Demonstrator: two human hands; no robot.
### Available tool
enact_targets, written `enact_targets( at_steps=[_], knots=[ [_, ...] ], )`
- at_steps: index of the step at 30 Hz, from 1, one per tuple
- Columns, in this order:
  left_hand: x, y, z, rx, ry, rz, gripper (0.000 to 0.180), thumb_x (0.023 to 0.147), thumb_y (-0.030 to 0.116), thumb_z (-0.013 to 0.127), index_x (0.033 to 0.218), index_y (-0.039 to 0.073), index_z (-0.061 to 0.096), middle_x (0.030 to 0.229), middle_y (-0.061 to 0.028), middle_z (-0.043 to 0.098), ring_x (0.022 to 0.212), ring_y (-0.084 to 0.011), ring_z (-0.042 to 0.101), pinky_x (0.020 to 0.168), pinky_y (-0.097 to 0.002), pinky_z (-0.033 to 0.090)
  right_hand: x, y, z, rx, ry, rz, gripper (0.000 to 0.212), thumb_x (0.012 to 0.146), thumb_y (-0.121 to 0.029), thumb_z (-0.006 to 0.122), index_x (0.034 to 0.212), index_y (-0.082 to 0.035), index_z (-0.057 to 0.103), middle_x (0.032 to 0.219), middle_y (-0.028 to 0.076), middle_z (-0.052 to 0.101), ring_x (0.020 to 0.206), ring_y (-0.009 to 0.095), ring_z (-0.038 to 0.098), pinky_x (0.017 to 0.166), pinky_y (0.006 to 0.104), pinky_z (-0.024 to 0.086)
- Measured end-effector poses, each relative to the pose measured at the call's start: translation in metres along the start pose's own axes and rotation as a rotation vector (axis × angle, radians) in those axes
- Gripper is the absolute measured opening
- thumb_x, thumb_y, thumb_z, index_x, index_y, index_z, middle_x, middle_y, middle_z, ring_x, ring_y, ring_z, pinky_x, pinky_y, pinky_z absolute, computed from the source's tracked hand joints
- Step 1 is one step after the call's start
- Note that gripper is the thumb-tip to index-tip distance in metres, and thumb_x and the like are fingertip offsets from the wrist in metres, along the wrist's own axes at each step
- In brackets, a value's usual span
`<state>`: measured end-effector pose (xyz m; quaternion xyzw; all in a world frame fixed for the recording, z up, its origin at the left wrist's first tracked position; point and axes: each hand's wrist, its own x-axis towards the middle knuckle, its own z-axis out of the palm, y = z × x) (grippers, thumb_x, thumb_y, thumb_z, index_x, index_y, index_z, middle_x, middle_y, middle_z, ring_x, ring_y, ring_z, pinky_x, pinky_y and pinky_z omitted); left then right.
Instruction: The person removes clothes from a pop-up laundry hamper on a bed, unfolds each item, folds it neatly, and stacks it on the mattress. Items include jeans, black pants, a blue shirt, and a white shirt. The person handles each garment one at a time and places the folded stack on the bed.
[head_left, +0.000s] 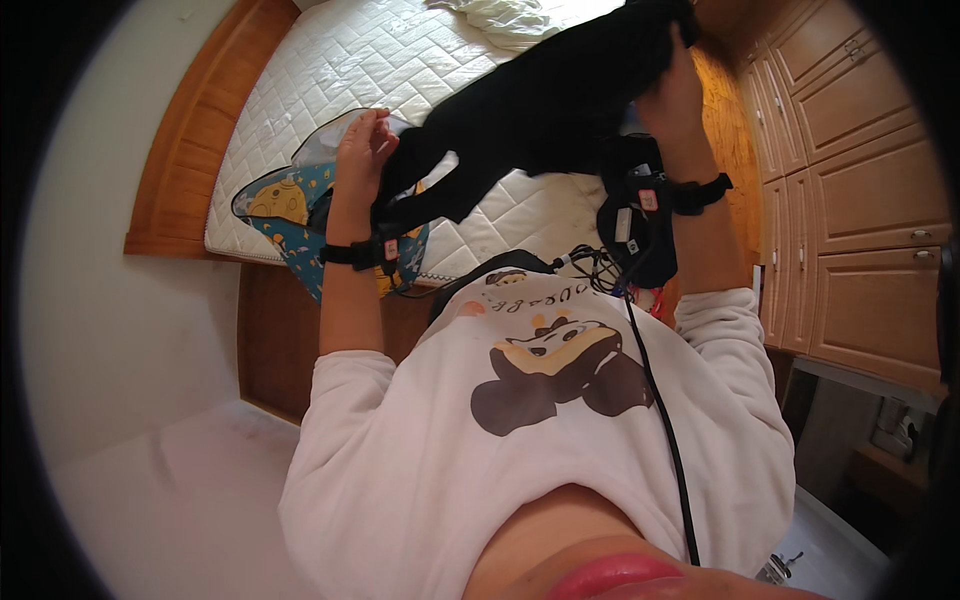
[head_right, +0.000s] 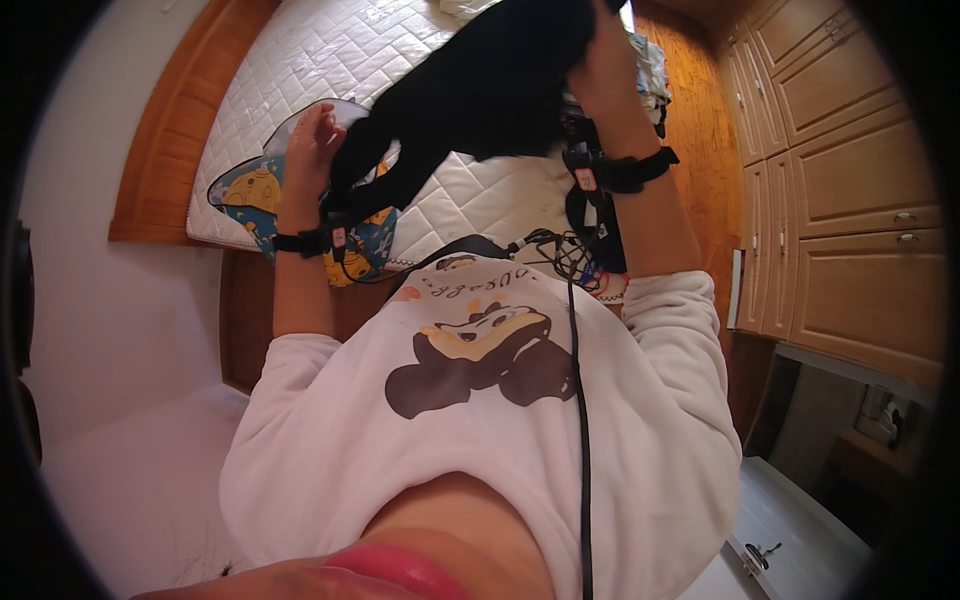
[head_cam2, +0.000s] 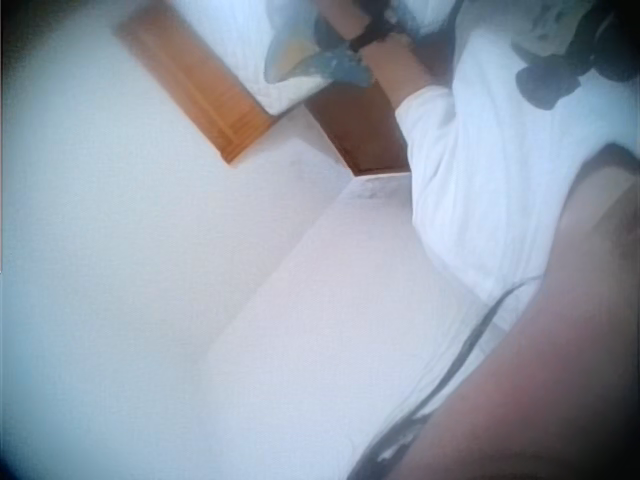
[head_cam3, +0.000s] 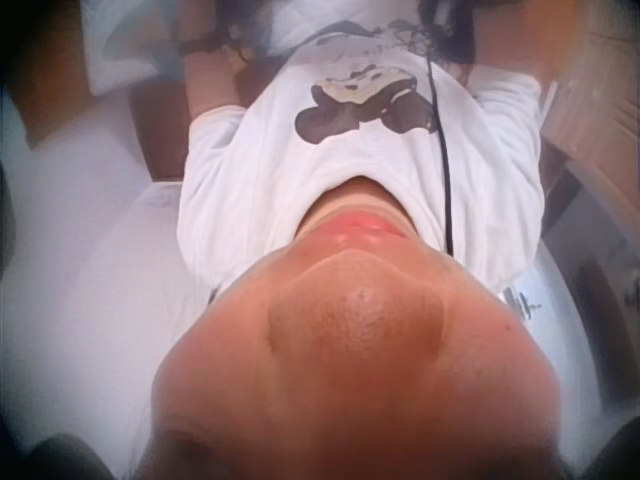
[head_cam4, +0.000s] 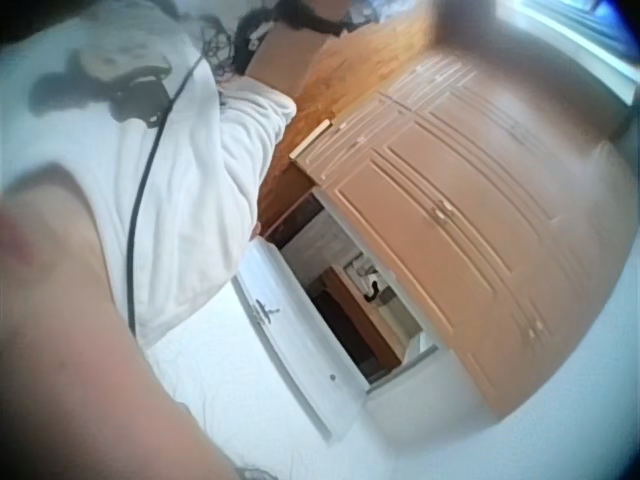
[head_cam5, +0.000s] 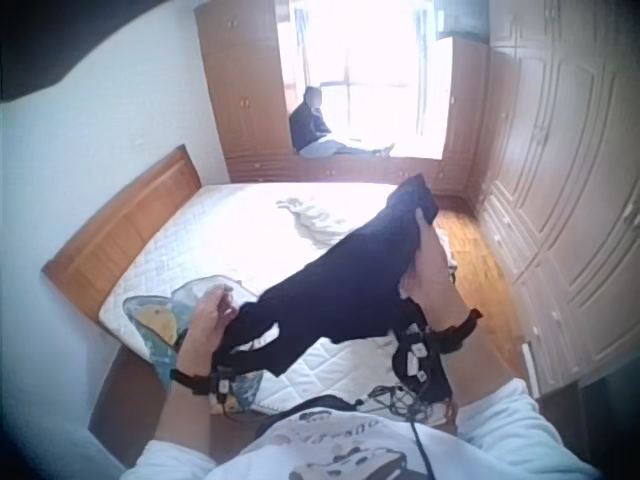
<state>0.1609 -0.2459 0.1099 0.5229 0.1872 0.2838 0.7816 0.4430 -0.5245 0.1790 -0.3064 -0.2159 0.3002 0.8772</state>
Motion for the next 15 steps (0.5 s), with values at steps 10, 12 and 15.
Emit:
enact_targets(
  at_steps=[10, 12, 15],
  knots=[
    [-0.017, -0.104, 0.005, 0.878, -0.587, -0.081, 0.047, 0.099, 0.040, 0.052, 0.124, 0.000, 0.057, 0.108, -0.0130, 0.066, 0.101, -0.0227, 0.062, 0.091, -0.0317, 0.047, 0.007, -0.156, -0.069, 0.153, -0.382, -0.119, 0.040, 0.101, -0.032, 0.047, 0.126, -0.003, 0.056, 0.118, 0.009, 0.064, 0.107, 0.023, 0.062, 0.094, 0.0367, 0.051],
    [-0.016, -0.125, -0.009, 1.217, -0.644, -0.338, 0.056, 0.095, 0.047, 0.053, 0.121, -0.002, 0.059, 0.111, -0.0191, 0.066, 0.103, -0.0283, 0.063, 0.090, -0.0347, 0.048, -0.001, -0.176, -0.075, 0.122, -0.386, -0.075, 0.040, 0.101, -0.032, 0.046, 0.125, -0.002, 0.057, 0.117, 0.010, 0.065, 0.106, 0.023, 0.063, 0.093, 0.0367, 0.052],
    [-0.017, -0.134, -0.018, 1.251, -0.725, -0.383, 0.055, 0.093, 0.047, 0.056, 0.119, -0.002, 0.061, 0.112, -0.0201, 0.066, 0.107, -0.0291, 0.063, 0.090, -0.0362, 0.049, -0.011, -0.163, -0.070, 0.080, -0.400, 0.078, 0.040, 0.102, -0.032, 0.045, 0.125, -0.001, 0.058, 0.116, 0.010, 0.065, 0.104, 0.024, 0.064, 0.091, 0.0366, 0.053]
  ],
)
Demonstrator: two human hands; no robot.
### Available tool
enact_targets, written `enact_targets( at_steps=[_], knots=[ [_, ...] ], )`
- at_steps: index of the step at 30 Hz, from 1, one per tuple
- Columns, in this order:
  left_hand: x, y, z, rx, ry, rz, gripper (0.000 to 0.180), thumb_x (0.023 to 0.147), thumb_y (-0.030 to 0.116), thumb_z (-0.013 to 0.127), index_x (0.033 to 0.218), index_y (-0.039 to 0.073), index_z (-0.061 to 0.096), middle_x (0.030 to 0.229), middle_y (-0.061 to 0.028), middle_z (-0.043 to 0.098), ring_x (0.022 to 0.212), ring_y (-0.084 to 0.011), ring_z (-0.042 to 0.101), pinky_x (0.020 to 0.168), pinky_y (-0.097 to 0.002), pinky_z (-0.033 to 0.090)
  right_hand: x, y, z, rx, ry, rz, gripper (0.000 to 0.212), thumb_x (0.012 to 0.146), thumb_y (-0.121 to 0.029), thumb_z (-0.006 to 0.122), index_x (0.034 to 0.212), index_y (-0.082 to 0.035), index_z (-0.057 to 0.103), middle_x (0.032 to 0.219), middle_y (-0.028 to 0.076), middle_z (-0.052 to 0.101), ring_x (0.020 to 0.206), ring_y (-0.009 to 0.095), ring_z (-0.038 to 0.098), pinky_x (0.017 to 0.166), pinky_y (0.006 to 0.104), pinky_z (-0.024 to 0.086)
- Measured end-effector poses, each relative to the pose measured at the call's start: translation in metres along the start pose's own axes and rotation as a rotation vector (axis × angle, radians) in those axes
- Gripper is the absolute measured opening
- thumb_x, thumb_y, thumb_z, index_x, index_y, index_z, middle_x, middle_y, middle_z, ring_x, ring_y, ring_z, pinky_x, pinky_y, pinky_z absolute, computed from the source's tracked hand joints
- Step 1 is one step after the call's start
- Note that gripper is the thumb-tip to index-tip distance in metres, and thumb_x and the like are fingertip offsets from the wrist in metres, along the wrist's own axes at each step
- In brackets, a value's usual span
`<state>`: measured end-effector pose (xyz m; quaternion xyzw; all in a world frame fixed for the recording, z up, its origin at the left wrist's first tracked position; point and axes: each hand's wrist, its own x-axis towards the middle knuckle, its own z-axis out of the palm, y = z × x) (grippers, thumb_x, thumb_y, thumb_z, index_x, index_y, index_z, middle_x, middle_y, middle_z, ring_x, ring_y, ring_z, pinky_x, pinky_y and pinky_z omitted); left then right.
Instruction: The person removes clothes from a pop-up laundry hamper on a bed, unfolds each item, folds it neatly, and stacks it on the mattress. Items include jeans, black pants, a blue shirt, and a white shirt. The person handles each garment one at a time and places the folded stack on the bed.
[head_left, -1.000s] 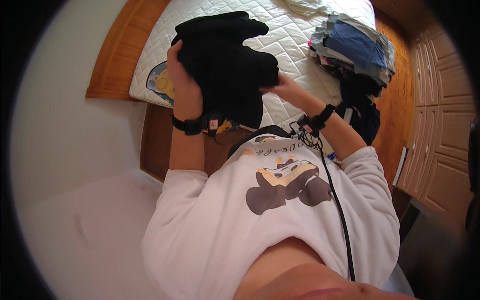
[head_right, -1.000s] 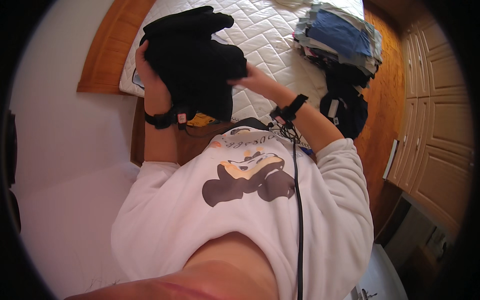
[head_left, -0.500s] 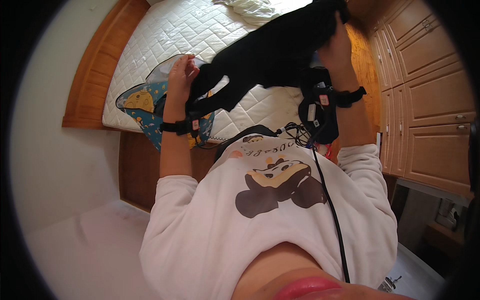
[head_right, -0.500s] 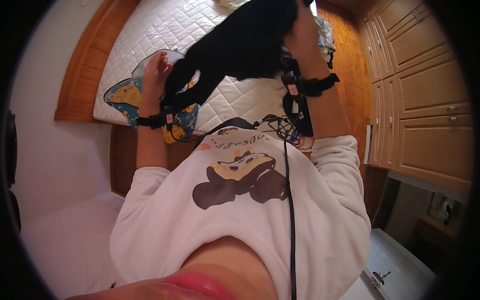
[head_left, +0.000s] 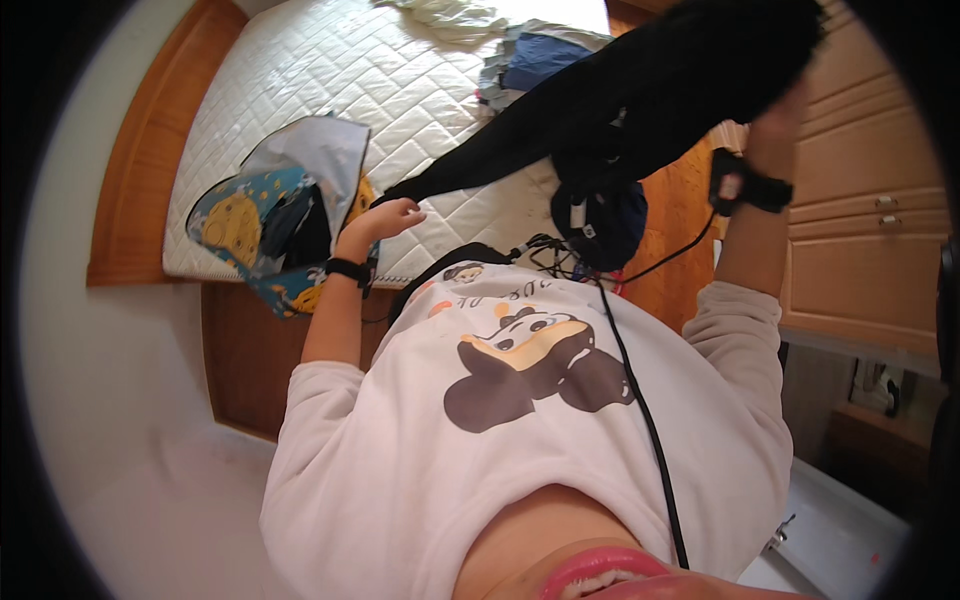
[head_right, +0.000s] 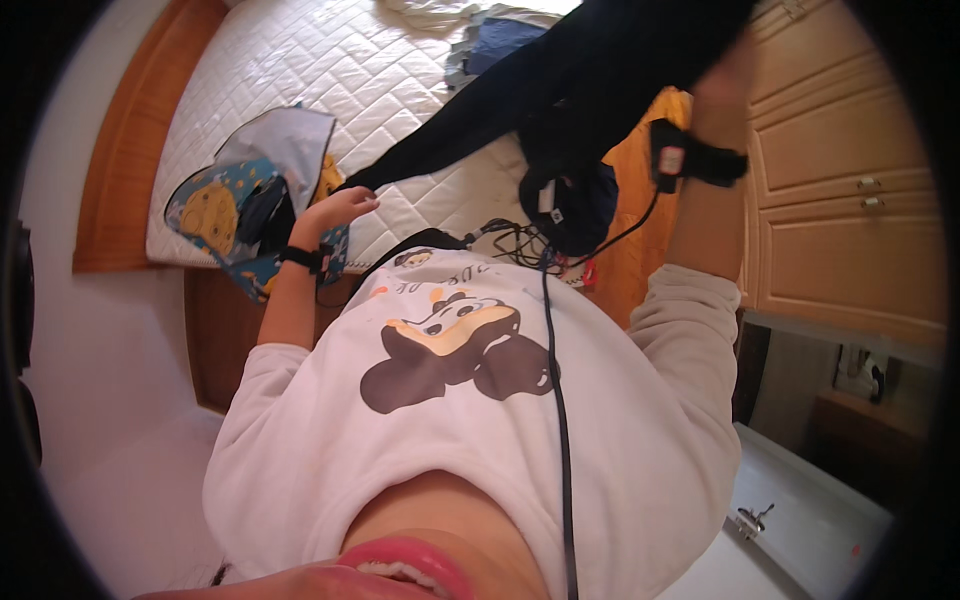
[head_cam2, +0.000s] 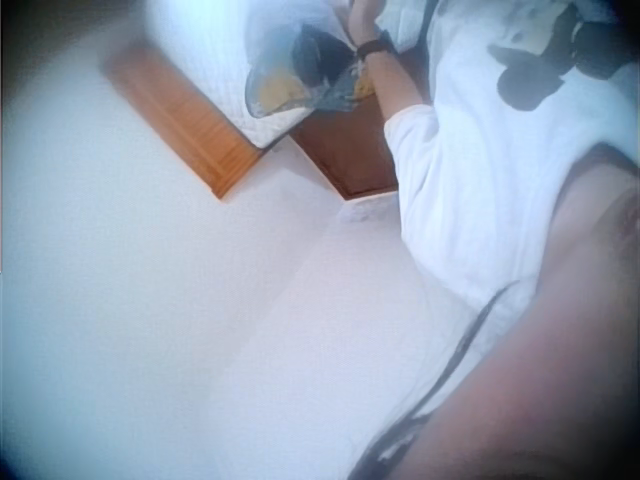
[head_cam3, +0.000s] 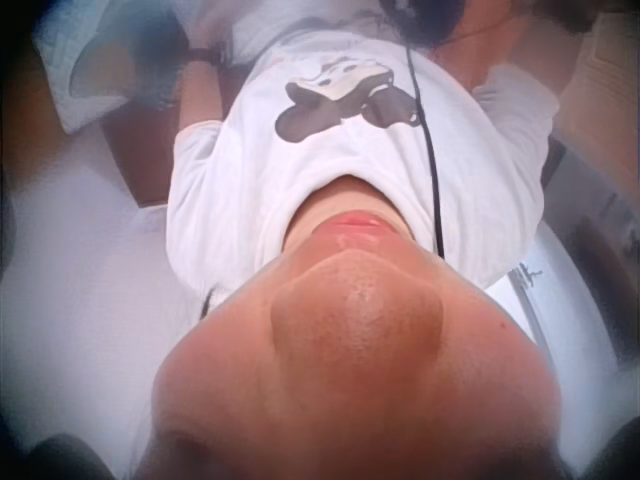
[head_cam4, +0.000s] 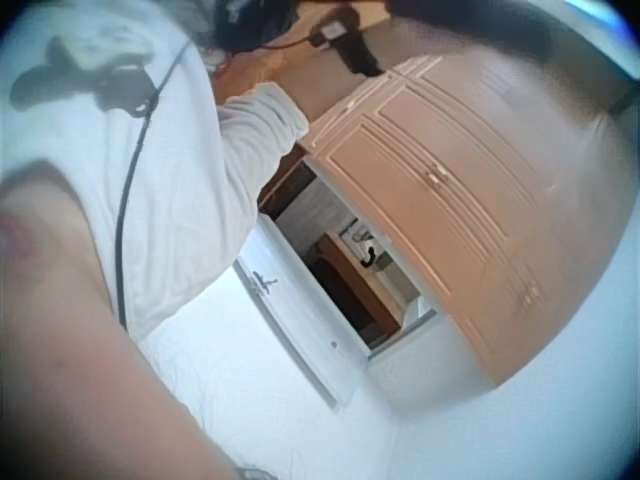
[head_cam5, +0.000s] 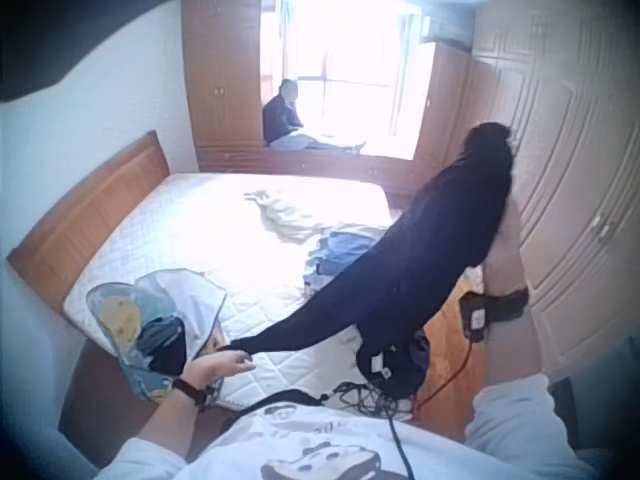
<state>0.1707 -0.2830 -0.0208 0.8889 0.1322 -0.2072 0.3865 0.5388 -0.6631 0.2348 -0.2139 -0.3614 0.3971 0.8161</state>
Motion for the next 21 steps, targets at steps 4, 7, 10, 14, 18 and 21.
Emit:
enact_targets(
  at_steps=[4, 7, 10, 14, 18, 21],
  knots=[
    [0.008, 0.052, -0.019, -0.435, -0.050, 0.138, 0.057, 0.097, 0.052, 0.048, 0.126, 0.004, 0.059, 0.118, -0.0130, 0.064, 0.108, -0.0212, 0.061, 0.095, -0.0362, 0.046, 0.002, 0.078, 0.008, 0.023, 0.019, 0.371, 0.036, 0.100, -0.030, 0.049, 0.118, -0.002, 0.063, 0.113, 0.006, 0.068, 0.099, 0.017, 0.066, 0.088, 0.0305, 0.054],
    [0.016, 0.105, -0.032, -1.173, -0.268, 0.300, 0.065, 0.097, 0.061, 0.039, 0.131, 0.007, 0.054, 0.118, -0.0103, 0.065, 0.110, -0.0203, 0.061, 0.099, -0.0410, 0.044, 0.000, 0.133, 0.016, -0.391, 0.021, 0.282, 0.033, 0.098, -0.022, 0.052, 0.122, -0.001, 0.060, 0.119, 0.010, 0.064, 0.105, 0.020, 0.063, 0.091, 0.0302, 0.051],
    [0.033, 0.135, -0.033, -1.547, -0.528, 0.222, 0.062, 0.096, 0.058, 0.042, 0.128, 0.006, 0.055, 0.120, -0.0095, 0.064, 0.112, -0.0234, 0.060, 0.098, -0.0419, 0.046, -0.016, 0.170, 0.031, -1.205, -0.100, 0.116, 0.036, 0.092, -0.011, 0.055, 0.127, 0.000, 0.056, 0.124, 0.011, 0.059, 0.112, 0.020, 0.058, 0.096, 0.0296, 0.045],
    [0.049, 0.130, -0.017, -1.618, -0.357, 0.039, 0.052, 0.098, 0.048, 0.042, 0.125, 0.005, 0.057, 0.124, -0.0116, 0.063, 0.112, -0.0246, 0.062, 0.095, -0.0401, 0.049, -0.031, 0.201, 0.047, -0.942, -0.257, 0.478, 0.034, 0.090, -0.006, 0.054, 0.124, 0.000, 0.057, 0.119, 0.006, 0.058, 0.110, 0.014, 0.052, 0.099, 0.0296, 0.041],
    [0.051, 0.118, -0.011, -1.602, -0.256, -0.001, 0.052, 0.100, 0.043, 0.039, 0.127, 0.003, 0.056, 0.125, -0.0103, 0.063, 0.113, -0.0237, 0.061, 0.096, -0.0385, 0.048, -0.050, 0.219, 0.049, -1.008, -0.538, 0.576, 0.022, 0.089, -0.012, 0.059, 0.109, -0.003, 0.061, 0.110, 0.008, 0.060, 0.108, 0.022, 0.053, 0.097, 0.0327, 0.041],
    [0.049, 0.120, -0.019, -1.728, -0.479, 0.226, 0.056, 0.100, 0.046, 0.037, 0.129, 0.002, 0.055, 0.126, -0.0098, 0.063, 0.116, -0.0223, 0.059, 0.099, -0.0380, 0.046, -0.060, 0.226, 0.042, -1.131, -0.454, 0.628, 0.024, 0.086, -0.013, 0.060, 0.108, -0.004, 0.062, 0.110, 0.007, 0.061, 0.108, 0.023, 0.052, 0.097, 0.0335, 0.041]
  ],
)
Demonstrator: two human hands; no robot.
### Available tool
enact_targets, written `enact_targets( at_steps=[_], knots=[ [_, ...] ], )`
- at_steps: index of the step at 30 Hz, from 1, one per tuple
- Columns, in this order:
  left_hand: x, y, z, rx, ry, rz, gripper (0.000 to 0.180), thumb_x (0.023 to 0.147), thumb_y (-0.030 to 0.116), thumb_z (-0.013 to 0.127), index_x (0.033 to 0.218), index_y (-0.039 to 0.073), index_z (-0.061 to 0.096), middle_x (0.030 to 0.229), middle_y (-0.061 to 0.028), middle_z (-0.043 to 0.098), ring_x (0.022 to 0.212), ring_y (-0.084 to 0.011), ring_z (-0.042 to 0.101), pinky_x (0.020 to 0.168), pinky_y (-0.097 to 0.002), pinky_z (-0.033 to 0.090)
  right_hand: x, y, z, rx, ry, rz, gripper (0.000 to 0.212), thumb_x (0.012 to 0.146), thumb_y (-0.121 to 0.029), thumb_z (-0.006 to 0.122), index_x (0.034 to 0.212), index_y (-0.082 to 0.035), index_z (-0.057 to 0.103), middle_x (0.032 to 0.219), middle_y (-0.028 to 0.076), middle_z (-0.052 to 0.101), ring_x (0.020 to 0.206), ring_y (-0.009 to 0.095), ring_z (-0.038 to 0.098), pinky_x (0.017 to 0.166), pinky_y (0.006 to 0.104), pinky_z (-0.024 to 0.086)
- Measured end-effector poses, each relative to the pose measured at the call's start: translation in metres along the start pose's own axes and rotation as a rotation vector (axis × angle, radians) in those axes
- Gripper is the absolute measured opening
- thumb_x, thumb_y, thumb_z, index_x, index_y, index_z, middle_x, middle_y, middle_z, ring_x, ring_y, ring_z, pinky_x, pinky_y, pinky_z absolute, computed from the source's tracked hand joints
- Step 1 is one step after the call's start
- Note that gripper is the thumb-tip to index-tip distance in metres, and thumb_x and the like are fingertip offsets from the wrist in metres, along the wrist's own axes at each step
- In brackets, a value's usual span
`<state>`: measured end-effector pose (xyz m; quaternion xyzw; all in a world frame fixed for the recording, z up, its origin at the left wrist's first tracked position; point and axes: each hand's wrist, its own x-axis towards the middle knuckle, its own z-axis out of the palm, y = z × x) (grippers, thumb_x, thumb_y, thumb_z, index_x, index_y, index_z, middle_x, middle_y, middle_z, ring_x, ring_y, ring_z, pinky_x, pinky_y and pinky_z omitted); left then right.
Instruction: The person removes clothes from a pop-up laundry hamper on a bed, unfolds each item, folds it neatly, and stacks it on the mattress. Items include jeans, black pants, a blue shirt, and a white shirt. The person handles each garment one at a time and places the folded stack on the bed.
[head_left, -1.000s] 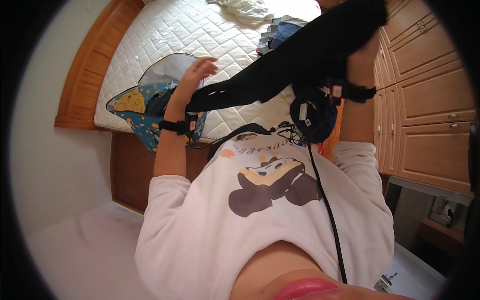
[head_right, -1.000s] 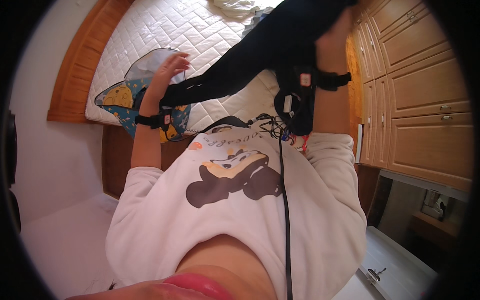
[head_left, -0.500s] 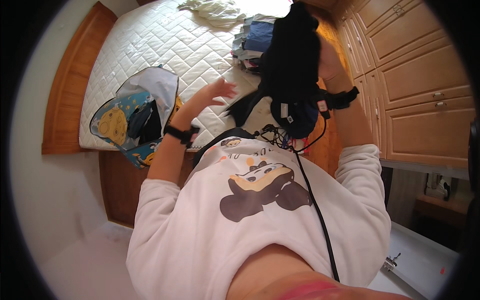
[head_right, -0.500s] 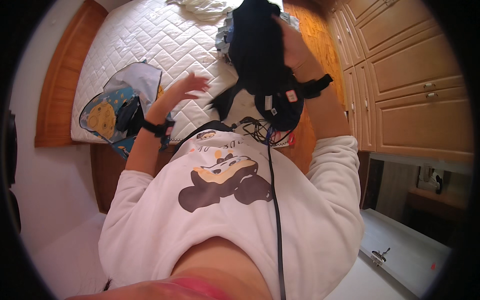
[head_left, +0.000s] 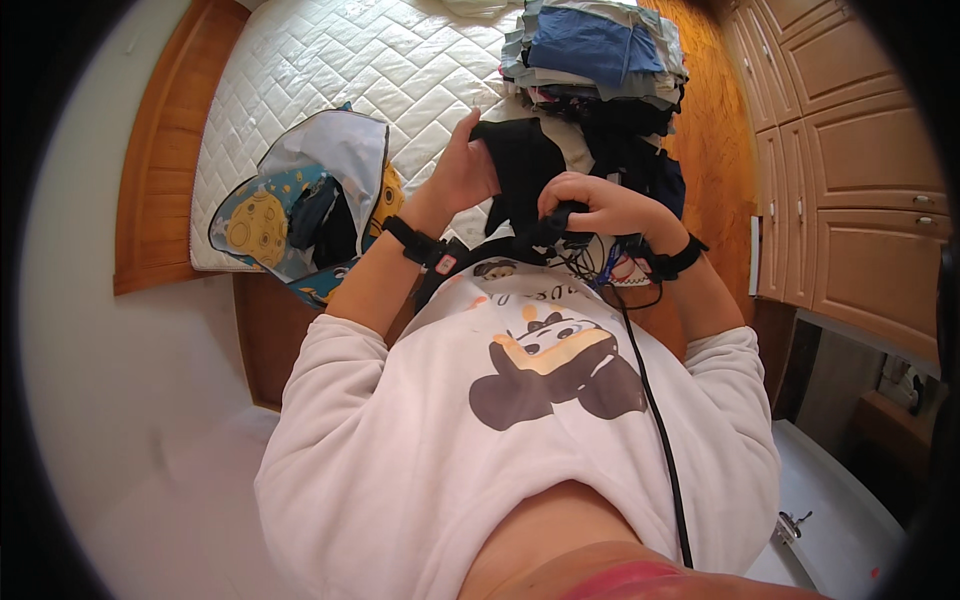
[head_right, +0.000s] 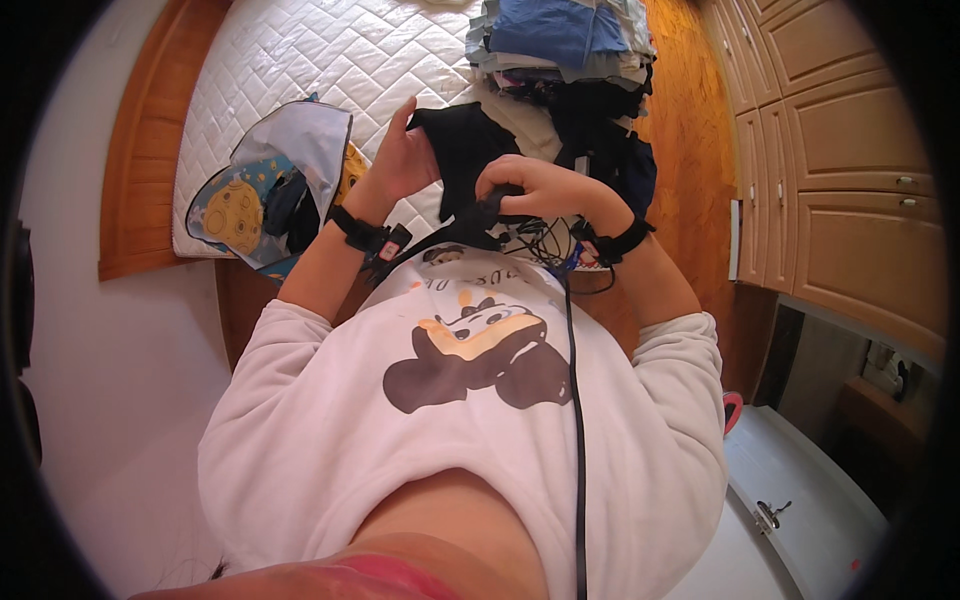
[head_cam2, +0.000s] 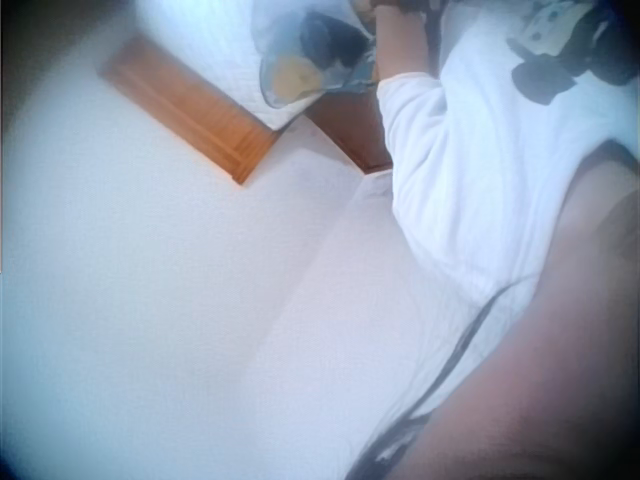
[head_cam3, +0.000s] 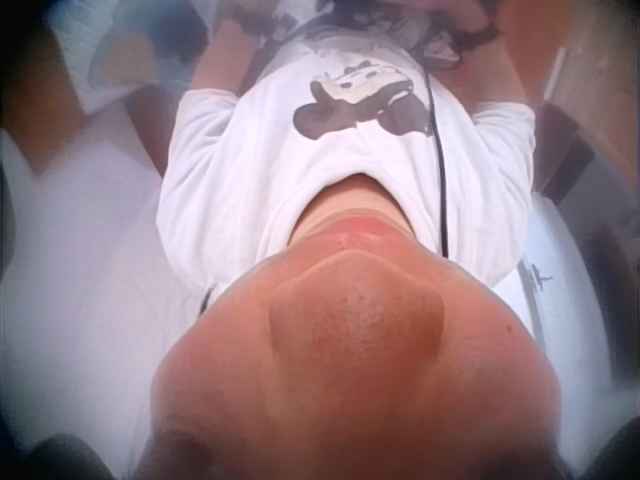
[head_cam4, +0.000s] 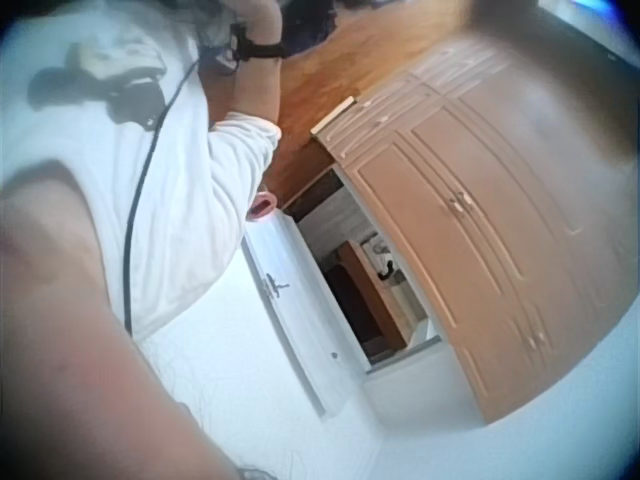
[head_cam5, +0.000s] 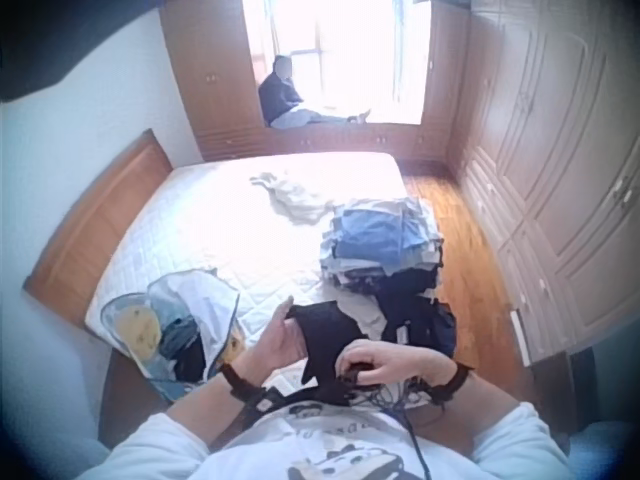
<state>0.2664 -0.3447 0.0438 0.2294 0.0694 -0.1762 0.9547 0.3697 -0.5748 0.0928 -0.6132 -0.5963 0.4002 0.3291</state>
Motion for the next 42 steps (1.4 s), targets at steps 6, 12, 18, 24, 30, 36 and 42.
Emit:
enact_targets(
  at_steps=[6, 12, 18, 24, 30, 36, 42],
  knots=[
    [-0.009, 0.042, -0.013, 0.437, 0.375, 0.157, 0.037, 0.099, 0.031, 0.051, 0.117, 0.000, 0.061, 0.109, -0.0057, 0.067, 0.097, -0.0148, 0.062, 0.087, -0.0286, 0.048, 0.027, 0.022, 0.018, 0.001, 0.230, -0.086, 0.020, 0.084, -0.010, 0.061, 0.103, -0.005, 0.061, 0.112, 0.009, 0.058, 0.113, 0.024, 0.051, 0.098, 0.0345, 0.040],
    [-0.037, 0.113, -0.049, 1.505, 0.591, 0.400, 0.048, 0.092, 0.040, 0.064, 0.078, -0.005, 0.059, 0.065, -0.0018, 0.054, 0.061, -0.0099, 0.049, 0.053, -0.0300, 0.041, 0.027, 0.055, 0.029, 0.103, 0.295, 0.349, 0.021, 0.089, -0.016, 0.060, 0.108, -0.005, 0.062, 0.107, 0.012, 0.061, 0.099, 0.026, 0.061, 0.088, 0.0338, 0.049],
    [-0.036, 0.059, -0.013, 1.780, 0.640, 0.233, 0.034, 0.091, 0.031, 0.064, 0.094, -0.003, 0.062, 0.078, -0.0160, 0.064, 0.067, -0.0299, 0.057, 0.067, -0.0364, 0.048, 0.056, 0.052, 0.041, 0.590, 0.519, 0.205, 0.050, 0.088, -0.033, 0.070, 0.121, 0.002, 0.054, 0.107, 0.012, 0.061, 0.098, 0.019, 0.062, 0.083, 0.0291, 0.051],
    [-0.024, -0.026, 0.010, 1.907, 0.460, 0.151, 0.058, 0.077, 0.034, 0.079, 0.117, -0.002, 0.055, 0.104, -0.0183, 0.060, 0.093, -0.0283, 0.059, 0.083, -0.0330, 0.047, 0.093, 0.063, 0.065, 0.537, 0.691, 0.325, 0.046, 0.087, -0.037, 0.068, 0.104, 0.005, 0.059, 0.084, 0.011, 0.062, 0.082, 0.015, 0.060, 0.068, 0.0268, 0.047],
    [-0.037, -0.045, 0.006, 0.652, 0.584, 0.325, 0.040, 0.090, 0.020, 0.068, 0.123, 0.000, 0.056, 0.107, -0.0075, 0.067, 0.093, -0.0145, 0.064, 0.083, -0.0272, 0.051, 0.056, 0.060, 0.059, 1.324, 0.591, 0.143, 0.025, 0.094, -0.026, 0.059, 0.110, -0.008, 0.062, 0.093, 0.003, 0.066, 0.082, 0.010, 0.062, 0.070, 0.0229, 0.049],
    [-0.063, -0.010, -0.041, -0.031, 0.805, 0.561, 0.027, 0.096, 0.012, 0.050, 0.119, 0.001, 0.058, 0.114, -0.0145, 0.066, 0.102, -0.0263, 0.066, 0.091, -0.0402, 0.054, -0.006, 0.060, 0.018, 1.672, 0.790, 0.137, 0.036, 0.094, -0.039, 0.058, 0.116, -0.011, 0.064, 0.113, 0.003, 0.068, 0.104, 0.019, 0.064, 0.093, 0.0380, 0.050],
    [-0.082, 0.020, -0.045, -0.158, 0.605, 0.316, 0.022, 0.092, 0.014, 0.050, 0.108, 0.006, 0.064, 0.103, -0.0094, 0.070, 0.093, -0.0250, 0.068, 0.083, -0.0391, 0.057, -0.072, 0.098, 0.000, 1.587, 1.057, 0.138, 0.035, 0.097, -0.037, 0.057, 0.117, -0.010, 0.063, 0.111, 0.003, 0.067, 0.105, 0.018, 0.062, 0.092, 0.0344, 0.048]
  ],
)
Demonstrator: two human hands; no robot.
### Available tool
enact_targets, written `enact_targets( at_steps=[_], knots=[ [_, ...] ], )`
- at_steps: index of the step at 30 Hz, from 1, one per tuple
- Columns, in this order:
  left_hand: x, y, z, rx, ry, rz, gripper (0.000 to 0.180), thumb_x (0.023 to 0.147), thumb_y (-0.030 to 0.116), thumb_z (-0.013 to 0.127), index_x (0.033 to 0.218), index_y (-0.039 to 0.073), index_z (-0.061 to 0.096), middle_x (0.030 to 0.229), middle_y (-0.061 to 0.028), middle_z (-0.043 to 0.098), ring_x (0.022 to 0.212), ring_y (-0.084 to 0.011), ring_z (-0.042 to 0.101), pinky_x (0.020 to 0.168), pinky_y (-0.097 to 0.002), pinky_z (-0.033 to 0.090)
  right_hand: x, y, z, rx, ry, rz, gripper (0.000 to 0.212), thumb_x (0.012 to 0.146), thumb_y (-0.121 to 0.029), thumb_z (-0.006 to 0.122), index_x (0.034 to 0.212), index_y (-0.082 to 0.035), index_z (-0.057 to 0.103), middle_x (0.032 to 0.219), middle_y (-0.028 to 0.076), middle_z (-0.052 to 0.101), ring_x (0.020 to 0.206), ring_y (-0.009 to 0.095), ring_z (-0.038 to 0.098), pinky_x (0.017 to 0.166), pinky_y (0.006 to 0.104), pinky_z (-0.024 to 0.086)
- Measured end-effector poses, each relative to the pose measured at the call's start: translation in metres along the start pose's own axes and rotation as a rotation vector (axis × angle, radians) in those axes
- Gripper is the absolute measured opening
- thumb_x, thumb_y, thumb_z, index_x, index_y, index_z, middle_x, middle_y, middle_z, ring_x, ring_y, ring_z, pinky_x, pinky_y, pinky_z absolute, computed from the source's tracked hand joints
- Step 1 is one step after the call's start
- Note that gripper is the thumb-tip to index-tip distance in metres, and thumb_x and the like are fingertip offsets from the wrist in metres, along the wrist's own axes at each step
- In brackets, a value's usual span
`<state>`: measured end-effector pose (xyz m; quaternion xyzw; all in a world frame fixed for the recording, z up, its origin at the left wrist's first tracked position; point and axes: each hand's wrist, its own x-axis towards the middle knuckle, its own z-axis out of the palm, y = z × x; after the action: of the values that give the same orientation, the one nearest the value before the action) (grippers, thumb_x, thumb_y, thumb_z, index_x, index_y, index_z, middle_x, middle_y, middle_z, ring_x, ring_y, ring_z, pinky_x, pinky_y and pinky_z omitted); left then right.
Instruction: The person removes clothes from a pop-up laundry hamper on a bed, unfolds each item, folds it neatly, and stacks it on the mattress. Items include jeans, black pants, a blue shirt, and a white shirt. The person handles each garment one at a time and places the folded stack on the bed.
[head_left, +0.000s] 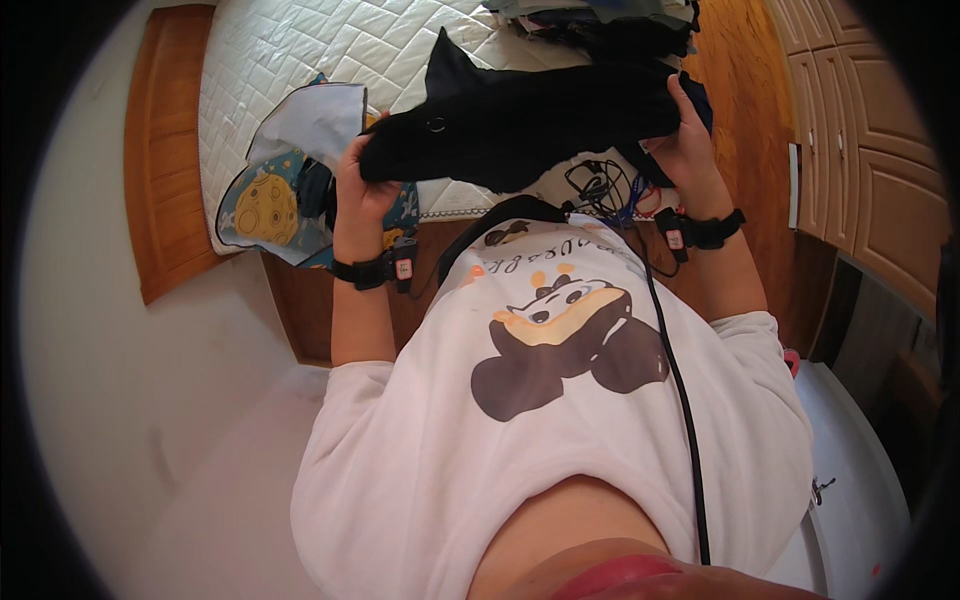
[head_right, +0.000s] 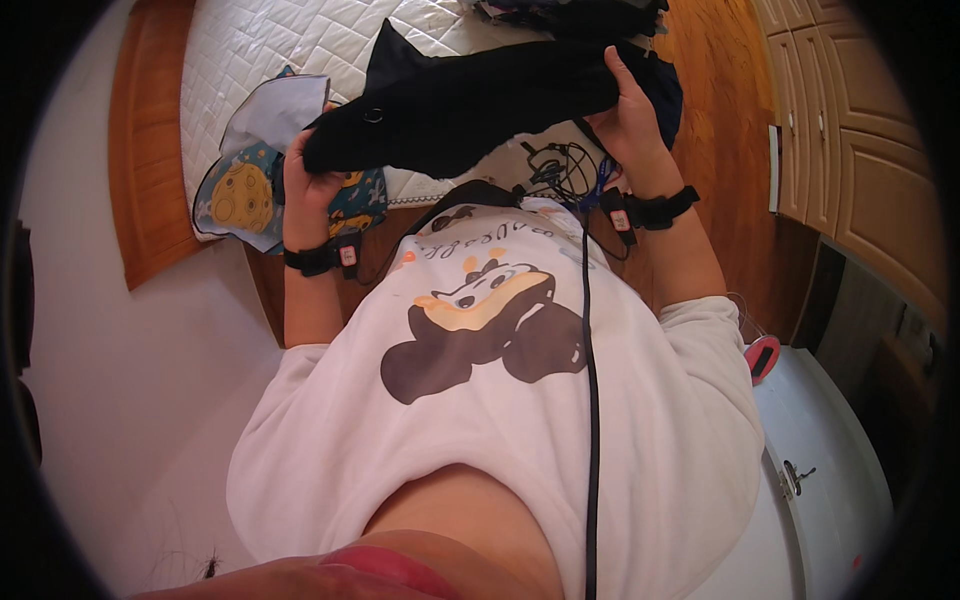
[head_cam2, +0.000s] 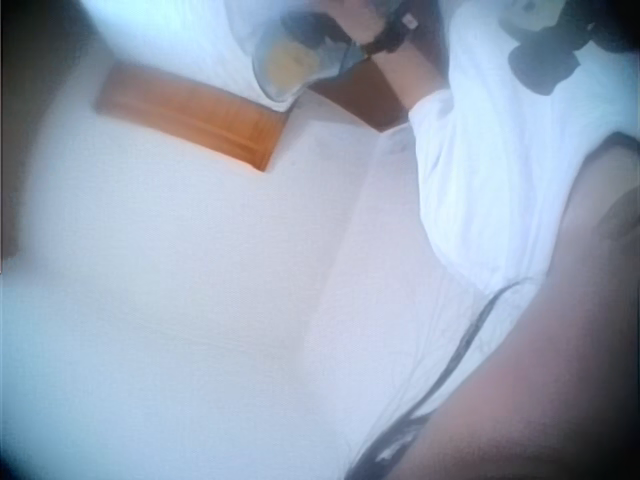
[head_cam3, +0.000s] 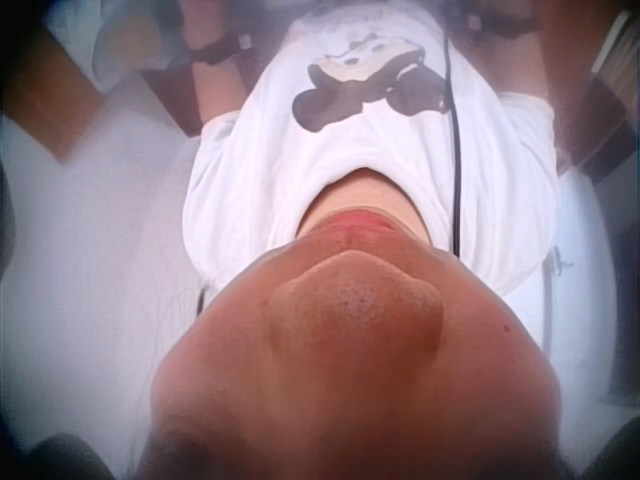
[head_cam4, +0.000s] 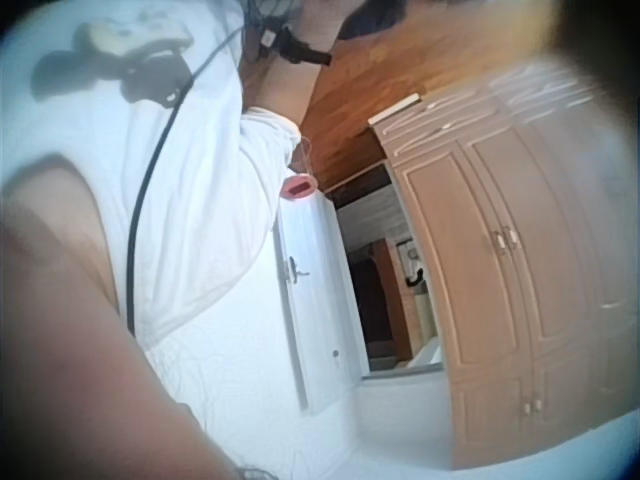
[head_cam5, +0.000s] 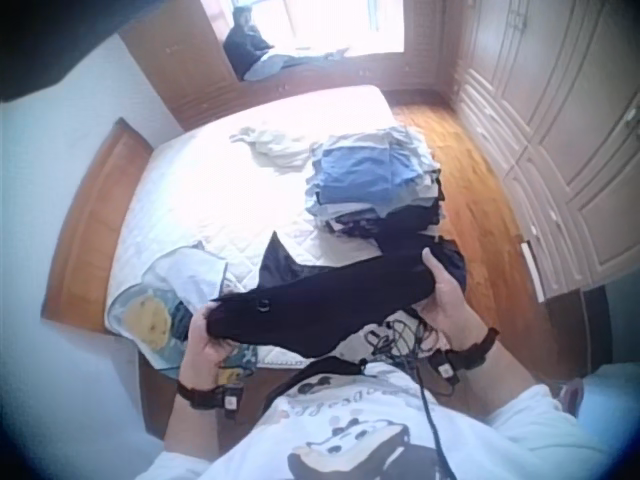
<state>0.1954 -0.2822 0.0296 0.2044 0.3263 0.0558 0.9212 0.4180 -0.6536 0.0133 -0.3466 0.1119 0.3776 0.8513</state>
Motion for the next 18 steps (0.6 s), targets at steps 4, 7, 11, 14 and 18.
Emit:
enact_targets(
  at_steps=[4, 7, 11, 14, 18],
  knots=[
    [0.003, -0.008, 0.020, 0.101, 0.024, -0.222, 0.013, 0.089, 0.018, 0.059, 0.093, 0.007, 0.065, 0.087, -0.0047, 0.072, 0.078, -0.0211, 0.070, 0.069, -0.0343, 0.059, -0.003, -0.011, -0.024, -0.039, -0.006, -0.079, 0.033, 0.098, -0.036, 0.056, 0.117, -0.009, 0.062, 0.111, 0.002, 0.067, 0.102, 0.017, 0.063, 0.090, 0.0314, 0.048],
    [0.009, -0.013, 0.032, 0.109, 0.038, -0.222, 0.017, 0.089, 0.019, 0.058, 0.096, 0.006, 0.066, 0.090, -0.0064, 0.072, 0.081, -0.0233, 0.071, 0.067, -0.0356, 0.060, -0.005, -0.012, -0.035, -0.037, -0.002, -0.108, 0.032, 0.098, -0.034, 0.055, 0.118, -0.009, 0.062, 0.111, 0.003, 0.067, 0.101, 0.016, 0.063, 0.089, 0.0308, 0.049],
    [0.003, -0.020, 0.053, 0.037, -0.190, -0.289, 0.030, 0.091, 0.022, 0.053, 0.111, 0.002, 0.063, 0.105, -0.0103, 0.070, 0.095, -0.0255, 0.068, 0.081, -0.0382, 0.056, -0.007, -0.010, -0.043, -0.118, 0.060, -0.125, 0.032, 0.097, -0.032, 0.058, 0.117, -0.007, 0.062, 0.111, 0.003, 0.067, 0.099, 0.017, 0.063, 0.087, 0.0305, 0.049],
    [-0.008, -0.039, 0.084, 0.373, -0.401, 0.039, 0.043, 0.095, 0.024, 0.047, 0.131, 0.000, 0.051, 0.125, -0.0118, 0.061, 0.113, -0.0239, 0.061, 0.099, -0.0367, 0.047, -0.008, -0.004, -0.029, -1.058, 0.306, -0.464, 0.030, 0.094, -0.028, 0.062, 0.115, -0.007, 0.062, 0.111, 0.005, 0.064, 0.101, 0.020, 0.061, 0.089, 0.0314, 0.047],
    [0.006, -0.072, 0.146, 0.405, -0.561, -0.176, 0.055, 0.098, 0.028, 0.040, 0.146, 0.000, 0.034, 0.137, -0.0122, 0.052, 0.125, -0.0212, 0.052, 0.107, -0.0337, 0.039, -0.008, 0.027, 0.020, -1.105, -0.300, -0.699, 0.022, 0.086, -0.005, 0.056, 0.107, -0.009, 0.063, 0.103, 0.009, 0.057, 0.095, 0.021, 0.055, 0.085, 0.0318, 0.045]
  ],
)
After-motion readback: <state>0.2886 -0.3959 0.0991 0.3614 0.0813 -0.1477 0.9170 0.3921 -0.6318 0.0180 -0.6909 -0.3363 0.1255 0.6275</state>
